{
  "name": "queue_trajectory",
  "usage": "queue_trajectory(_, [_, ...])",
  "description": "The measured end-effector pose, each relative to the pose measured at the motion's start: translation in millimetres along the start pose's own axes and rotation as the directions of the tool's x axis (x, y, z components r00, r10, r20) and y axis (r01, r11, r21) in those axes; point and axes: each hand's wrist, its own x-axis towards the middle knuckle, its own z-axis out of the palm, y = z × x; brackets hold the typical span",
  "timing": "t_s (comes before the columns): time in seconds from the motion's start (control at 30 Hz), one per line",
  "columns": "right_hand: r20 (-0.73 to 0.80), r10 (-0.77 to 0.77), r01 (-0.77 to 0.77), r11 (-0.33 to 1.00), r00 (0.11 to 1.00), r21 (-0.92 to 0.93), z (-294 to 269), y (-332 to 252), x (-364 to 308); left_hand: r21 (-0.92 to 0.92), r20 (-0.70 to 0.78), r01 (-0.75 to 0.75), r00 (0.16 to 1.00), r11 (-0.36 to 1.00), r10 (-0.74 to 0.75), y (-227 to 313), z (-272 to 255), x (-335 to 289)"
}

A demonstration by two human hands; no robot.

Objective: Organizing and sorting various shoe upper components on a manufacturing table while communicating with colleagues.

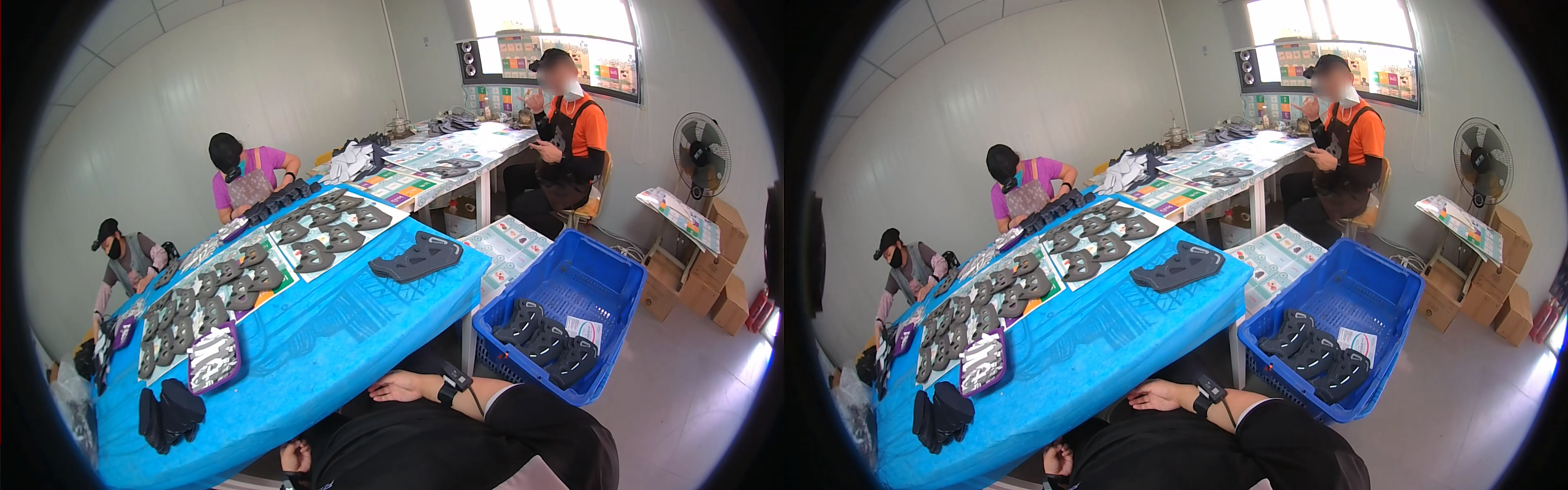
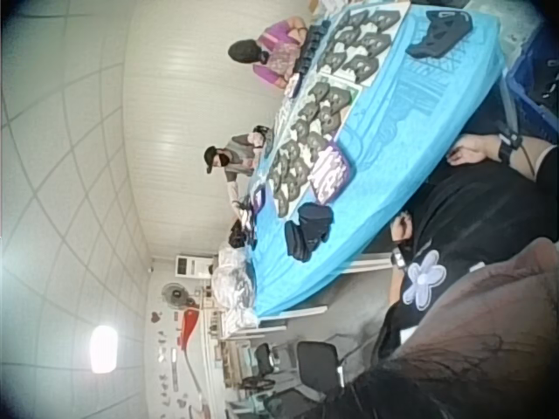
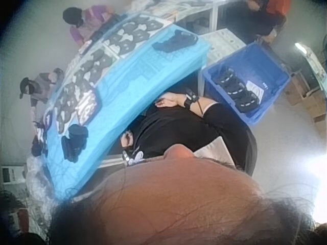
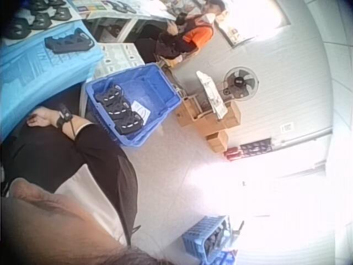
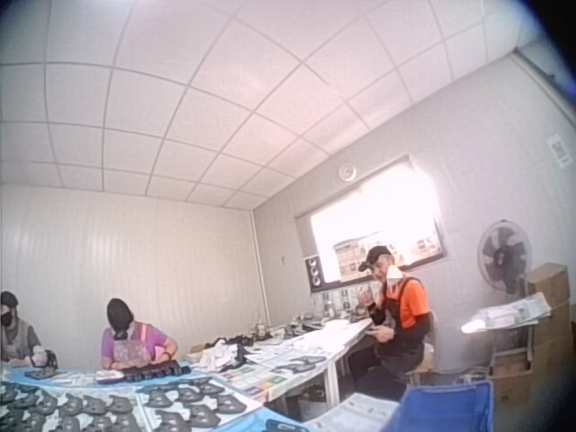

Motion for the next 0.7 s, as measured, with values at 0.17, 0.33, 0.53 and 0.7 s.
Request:
queue_trajectory(0.17, [0.002, -0.001, 0.001, 1.000, 1.000, -0.001, -0.3, 0.1, 0.2, -0.008, 0.011, -0.003, 1.000, 1.000, 0.003, -0.5, -1.6, 0.3])
queue_trajectory(0.33, [-0.009, 0.004, -0.004, 1.000, 1.000, -0.003, 1.6, 0.2, -1.7, 0.007, -0.012, -0.007, 1.000, 1.000, 0.007, -1.2, -3.9, -0.2])
queue_trajectory(0.53, [-0.004, -0.007, 0.007, 1.000, 1.000, -0.003, -2.6, 0.6, -3.2, 0.001, -0.045, 0.042, 0.998, 0.999, -0.041, -1.9, 1.3, 1.7])
queue_trajectory(0.7, [0.011, -0.001, 0.001, 1.000, 1.000, -0.018, 3.2, 0.3, 0.5, -0.003, -0.118, -0.010, 0.993, 1.000, 0.009, 2.9, 20.4, -7.3])
